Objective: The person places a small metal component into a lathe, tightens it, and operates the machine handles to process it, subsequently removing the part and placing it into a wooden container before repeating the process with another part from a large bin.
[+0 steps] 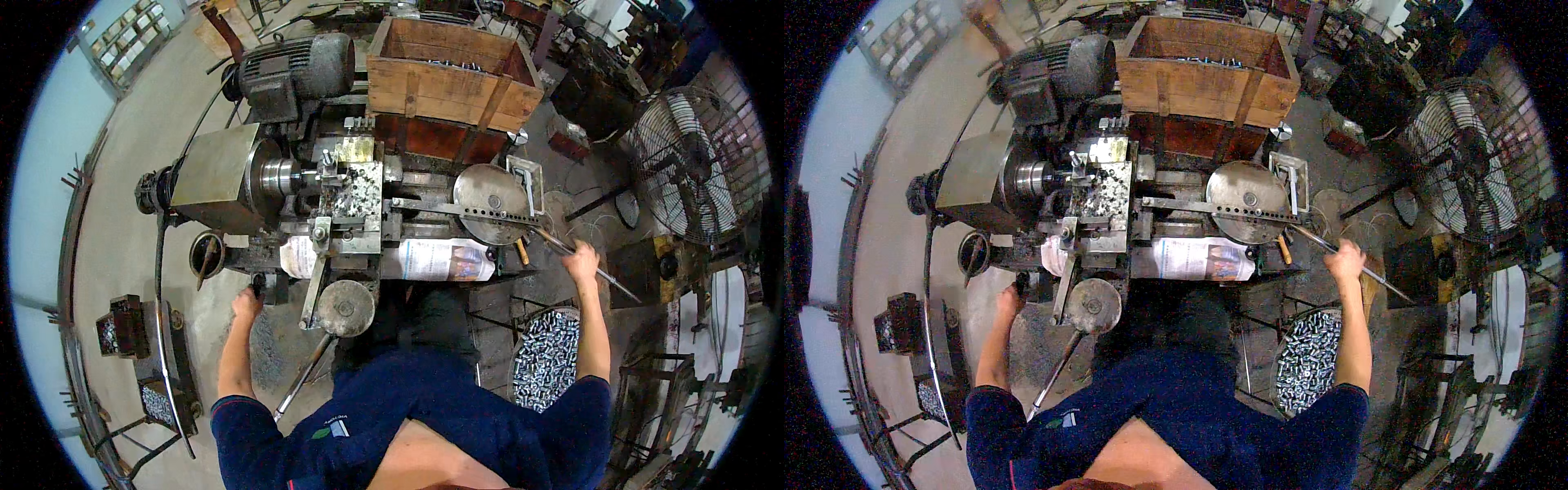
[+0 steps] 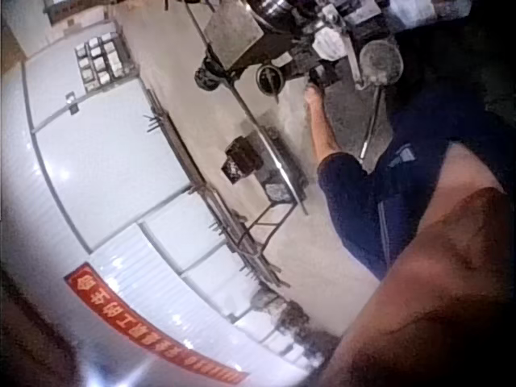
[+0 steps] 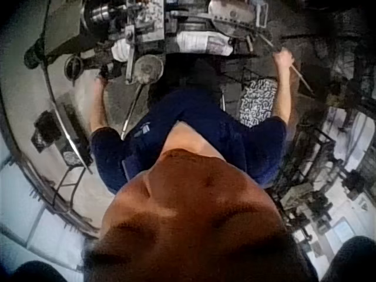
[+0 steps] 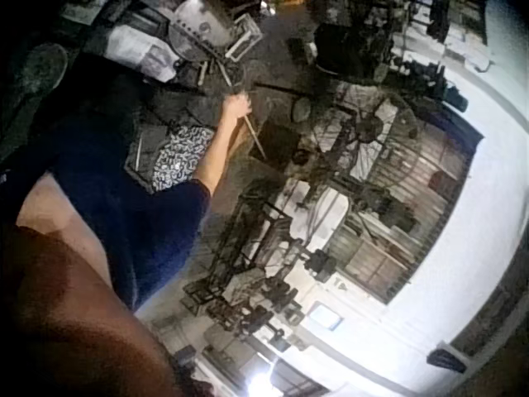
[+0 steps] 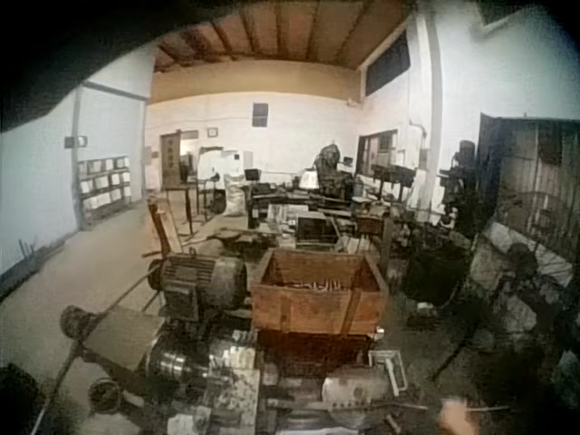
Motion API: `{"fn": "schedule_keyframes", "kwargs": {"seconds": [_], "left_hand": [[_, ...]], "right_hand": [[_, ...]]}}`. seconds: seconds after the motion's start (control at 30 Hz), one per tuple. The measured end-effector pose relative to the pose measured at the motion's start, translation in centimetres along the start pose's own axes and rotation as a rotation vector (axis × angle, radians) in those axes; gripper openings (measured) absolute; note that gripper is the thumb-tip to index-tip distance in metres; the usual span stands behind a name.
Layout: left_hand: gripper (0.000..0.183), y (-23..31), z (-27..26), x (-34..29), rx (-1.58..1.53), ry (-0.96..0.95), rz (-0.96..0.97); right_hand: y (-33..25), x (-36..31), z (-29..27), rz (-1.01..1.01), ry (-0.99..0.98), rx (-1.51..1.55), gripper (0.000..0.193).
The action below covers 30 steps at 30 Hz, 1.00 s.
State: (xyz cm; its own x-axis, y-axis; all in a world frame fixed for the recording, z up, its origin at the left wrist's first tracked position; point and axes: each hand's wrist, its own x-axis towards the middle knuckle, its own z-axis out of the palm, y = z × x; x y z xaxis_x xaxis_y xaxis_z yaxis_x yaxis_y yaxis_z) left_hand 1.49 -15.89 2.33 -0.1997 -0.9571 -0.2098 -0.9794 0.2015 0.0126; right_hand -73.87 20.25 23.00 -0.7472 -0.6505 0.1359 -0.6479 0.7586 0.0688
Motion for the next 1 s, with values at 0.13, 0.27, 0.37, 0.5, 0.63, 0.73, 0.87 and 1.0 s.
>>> {"fn": "schedule_keyframes", "kwargs": {"seconds": [0.13, 0.27, 0.37, 0.5, 0.63, 0.73, 0.87, 1.0], "left_hand": [[0.041, 0.7, -1.6, -1.6, -0.216, -0.075, -0.011], [0.043, -1.8, -6.3, -3.2, -0.452, -0.202, -0.045], [0.039, -3.4, -16.7, -5.0, -0.541, 0.114, -0.022], [0.031, -9.7, -26.0, -10.1, -0.369, 0.528, -0.172], [0.041, -15.1, -21.3, -14.6, -0.180, 0.578, -0.451], [0.048, -8.3, -19.7, -17.5, -0.174, 0.450, -0.573], [0.044, -1.7, -21.6, -18.7, -0.201, 0.550, -0.557], [0.040, -3.3, -20.7, -18.3, -0.316, 0.457, -0.389]], "right_hand": [[-12.3, 1.1, -6.8, -0.330, 0.103, 0.410, 0.045], [-28.8, -0.2, -14.7, -0.927, 0.159, 0.731, 0.047], [-40.1, -1.3, -16.5, -1.280, 0.276, 0.755, 0.044], [-50.7, -2.7, -16.5, -1.331, 0.207, 0.181, 0.028], [-53.1, -2.6, -17.2, -1.313, -0.009, 0.013, 0.021], [-53.9, -2.5, -16.0, -1.338, -0.043, 0.011, 0.021], [-53.7, -2.7, -15.9, -1.320, -0.016, 0.020, 0.021], [-53.1, -2.7, -16.5, -1.282, 0.000, -0.023, 0.022]]}}
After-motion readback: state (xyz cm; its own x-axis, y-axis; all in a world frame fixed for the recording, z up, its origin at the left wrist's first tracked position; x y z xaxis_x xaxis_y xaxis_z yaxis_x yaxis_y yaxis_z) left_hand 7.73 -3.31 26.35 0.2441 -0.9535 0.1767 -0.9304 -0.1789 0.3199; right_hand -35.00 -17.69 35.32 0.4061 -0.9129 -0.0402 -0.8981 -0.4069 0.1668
